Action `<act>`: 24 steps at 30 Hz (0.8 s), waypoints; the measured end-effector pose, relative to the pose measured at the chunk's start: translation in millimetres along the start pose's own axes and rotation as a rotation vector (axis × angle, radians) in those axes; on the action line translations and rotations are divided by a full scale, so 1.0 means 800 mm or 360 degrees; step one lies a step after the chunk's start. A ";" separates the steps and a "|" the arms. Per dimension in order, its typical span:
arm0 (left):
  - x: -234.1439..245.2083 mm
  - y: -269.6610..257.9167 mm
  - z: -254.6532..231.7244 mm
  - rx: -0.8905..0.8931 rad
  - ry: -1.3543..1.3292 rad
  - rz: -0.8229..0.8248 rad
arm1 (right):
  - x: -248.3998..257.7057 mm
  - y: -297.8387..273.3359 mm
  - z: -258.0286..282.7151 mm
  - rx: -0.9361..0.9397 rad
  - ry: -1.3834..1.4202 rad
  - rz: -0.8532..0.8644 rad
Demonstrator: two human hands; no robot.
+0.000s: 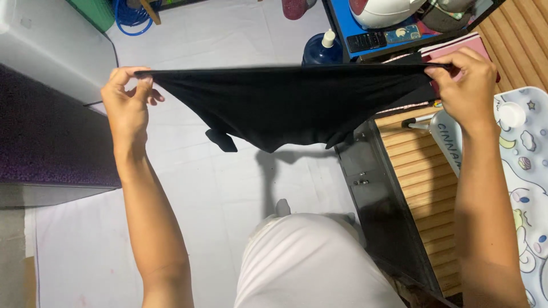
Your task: The person folds a black t-shirt on a Cinnamoroll tray, then folds a light green t-shirt. Both shirts are folded into neat rectangles and placed on the tray.
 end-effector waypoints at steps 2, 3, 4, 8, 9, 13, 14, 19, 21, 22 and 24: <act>-0.006 -0.001 0.000 0.0024 -0.0018 -0.0005 | -0.001 -0.004 -0.006 0.0027 -0.0096 0.0001; -0.009 -0.001 0.000 0.0045 -0.0115 0.0004 | 0.000 -0.004 -0.009 0.0029 -0.0053 -0.0041; -0.012 -0.001 0.000 0.0067 -0.0211 0.0014 | 0.001 -0.004 -0.011 0.0031 -0.0009 -0.0082; -0.016 0.009 0.006 -0.0004 -0.0307 0.0012 | 0.004 -0.001 -0.005 0.0007 0.0003 -0.0115; -0.018 0.010 -0.004 -0.0157 -0.0167 -0.0014 | 0.002 -0.002 -0.007 -0.0025 0.0094 -0.0117; -0.042 0.008 -0.041 -0.0414 0.0173 -0.0160 | -0.035 -0.013 -0.054 -0.0298 0.0610 -0.0143; -0.062 0.010 -0.043 -0.0417 0.0170 -0.0149 | -0.038 -0.008 -0.026 -0.0305 0.0605 -0.0152; -0.215 -0.021 -0.100 -0.0469 0.0172 0.0318 | -0.082 0.018 0.097 -0.0217 0.0783 0.0097; -0.271 -0.036 -0.102 -0.0470 0.0152 0.0575 | -0.095 0.024 0.123 -0.0111 0.0816 0.0069; -0.306 -0.049 -0.102 -0.0467 0.0136 0.0815 | -0.099 0.028 0.142 0.0008 0.0852 0.0051; -0.340 -0.055 -0.101 -0.0458 0.0158 0.0872 | -0.107 0.027 0.145 -0.0053 0.0898 0.0035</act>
Point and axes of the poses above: each hand's wrist, its own y-axis towards the middle knuckle, its own x-axis out of the back of the hand, z = x × y, the point moved 10 cm from there along y, towards the middle knuckle, and after that the axes turned 6 degrees about x, right-handed, at the moved point
